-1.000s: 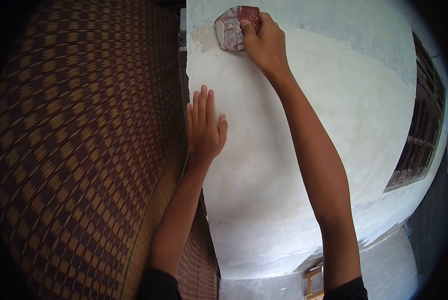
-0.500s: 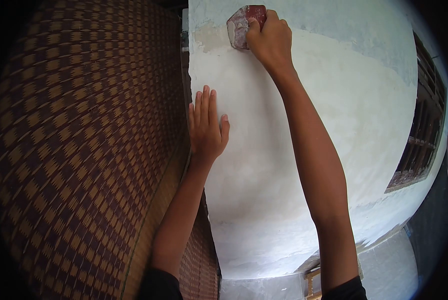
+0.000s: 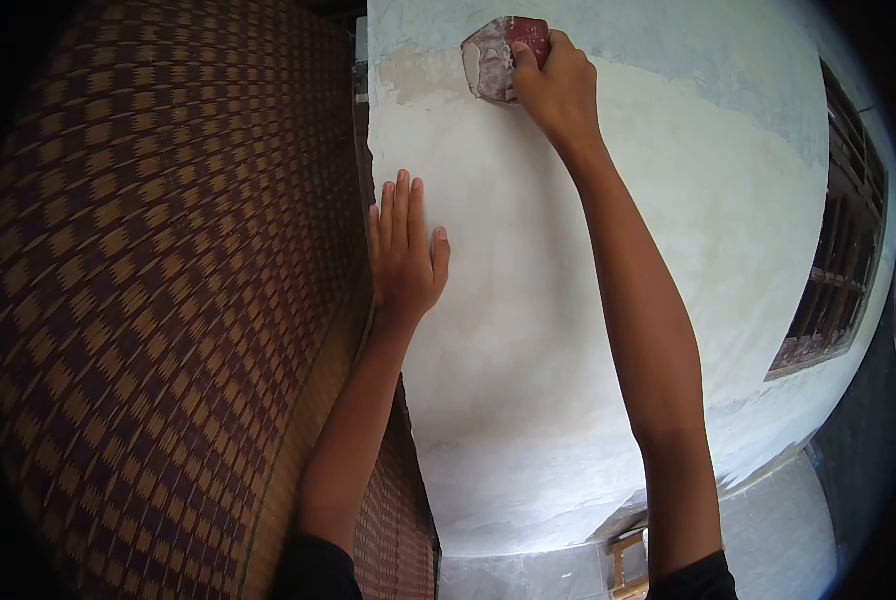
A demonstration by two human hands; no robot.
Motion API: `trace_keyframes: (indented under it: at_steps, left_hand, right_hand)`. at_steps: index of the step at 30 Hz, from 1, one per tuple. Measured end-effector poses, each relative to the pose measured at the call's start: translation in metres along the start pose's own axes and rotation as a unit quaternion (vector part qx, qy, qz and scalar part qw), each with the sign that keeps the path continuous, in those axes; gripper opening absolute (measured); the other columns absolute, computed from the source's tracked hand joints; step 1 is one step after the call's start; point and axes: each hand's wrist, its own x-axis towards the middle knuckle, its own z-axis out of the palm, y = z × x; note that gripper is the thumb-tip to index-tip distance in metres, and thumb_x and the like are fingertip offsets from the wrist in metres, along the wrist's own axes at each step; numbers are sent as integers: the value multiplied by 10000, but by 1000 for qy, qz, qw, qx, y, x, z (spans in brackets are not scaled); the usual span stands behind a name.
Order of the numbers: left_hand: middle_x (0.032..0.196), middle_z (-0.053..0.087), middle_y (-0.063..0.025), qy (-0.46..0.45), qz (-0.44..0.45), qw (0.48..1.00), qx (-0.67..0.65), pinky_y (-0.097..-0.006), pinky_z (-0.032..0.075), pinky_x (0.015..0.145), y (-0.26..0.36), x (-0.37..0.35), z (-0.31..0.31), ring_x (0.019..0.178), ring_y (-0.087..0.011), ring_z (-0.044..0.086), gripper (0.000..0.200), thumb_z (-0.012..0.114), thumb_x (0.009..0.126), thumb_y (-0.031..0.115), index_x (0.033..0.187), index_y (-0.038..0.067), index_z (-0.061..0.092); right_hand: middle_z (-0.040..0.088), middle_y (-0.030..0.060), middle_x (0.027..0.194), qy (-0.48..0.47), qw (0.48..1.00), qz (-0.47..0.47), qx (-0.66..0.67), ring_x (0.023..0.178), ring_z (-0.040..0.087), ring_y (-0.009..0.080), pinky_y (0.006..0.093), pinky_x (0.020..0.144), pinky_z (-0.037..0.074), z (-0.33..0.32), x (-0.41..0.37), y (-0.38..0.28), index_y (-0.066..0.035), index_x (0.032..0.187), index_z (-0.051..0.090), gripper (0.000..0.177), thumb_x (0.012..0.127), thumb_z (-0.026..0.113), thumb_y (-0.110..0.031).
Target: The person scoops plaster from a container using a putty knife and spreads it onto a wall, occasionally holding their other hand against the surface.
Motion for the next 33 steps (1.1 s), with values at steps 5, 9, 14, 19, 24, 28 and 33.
trace_keyframes:
  at_steps: [5,9,14,19,24,28,33]
  left_hand:
    - [1569,295,-182,3,3,1000,6,-545,196,1177,0,0,0,1465,-359,251,625,489,932,154,1507,9,292]
    - [1569,294,-183,5,10,1000,8,-546,197,1176,-2,0,0,1463,-361,257,623,487,934,156,1507,7,292]
    - [1564,305,-185,3,5,1000,17,-546,223,1166,-1,0,0,1454,-361,277,615,490,938,170,1500,3,306]
    - [1563,303,-185,4,11,1000,4,-549,201,1173,-1,-1,0,1461,-364,259,624,487,934,154,1507,5,291]
    - [1562,308,-184,5,4,1000,5,-547,200,1174,0,0,2,1463,-360,257,623,484,935,165,1507,6,295]
    - [1563,307,-185,7,10,1000,3,-548,201,1173,-2,0,1,1463,-360,257,622,484,935,168,1506,8,297]
    - [1568,299,-185,4,2,1000,1,-545,196,1175,0,0,1,1463,-361,256,617,480,935,164,1505,9,300]
  right_hand:
    - [705,180,911,27,997,19,71,813,678,302,392,796,518,1,-1,2,22,1110,639,366,921,624,-291]
    - [704,188,953,-10,999,-23,-47,846,686,292,390,806,515,7,-4,2,14,1114,641,338,926,604,-264]
    - [707,191,978,34,993,70,84,919,680,292,379,849,504,-13,-1,-12,24,1124,633,353,921,597,-262]
    - [709,192,996,-6,999,32,-5,956,678,317,393,880,492,3,0,-3,28,1124,631,372,910,606,-275]
    - [707,200,997,46,993,51,98,948,680,324,393,867,492,-6,2,-15,18,1120,634,364,915,604,-282]
    - [707,183,970,-30,999,35,-20,929,678,311,384,858,494,14,4,-13,16,1114,637,354,917,600,-276]
    - [709,180,977,9,995,77,64,927,680,300,363,846,500,-3,5,-14,14,1120,639,356,914,603,-275]
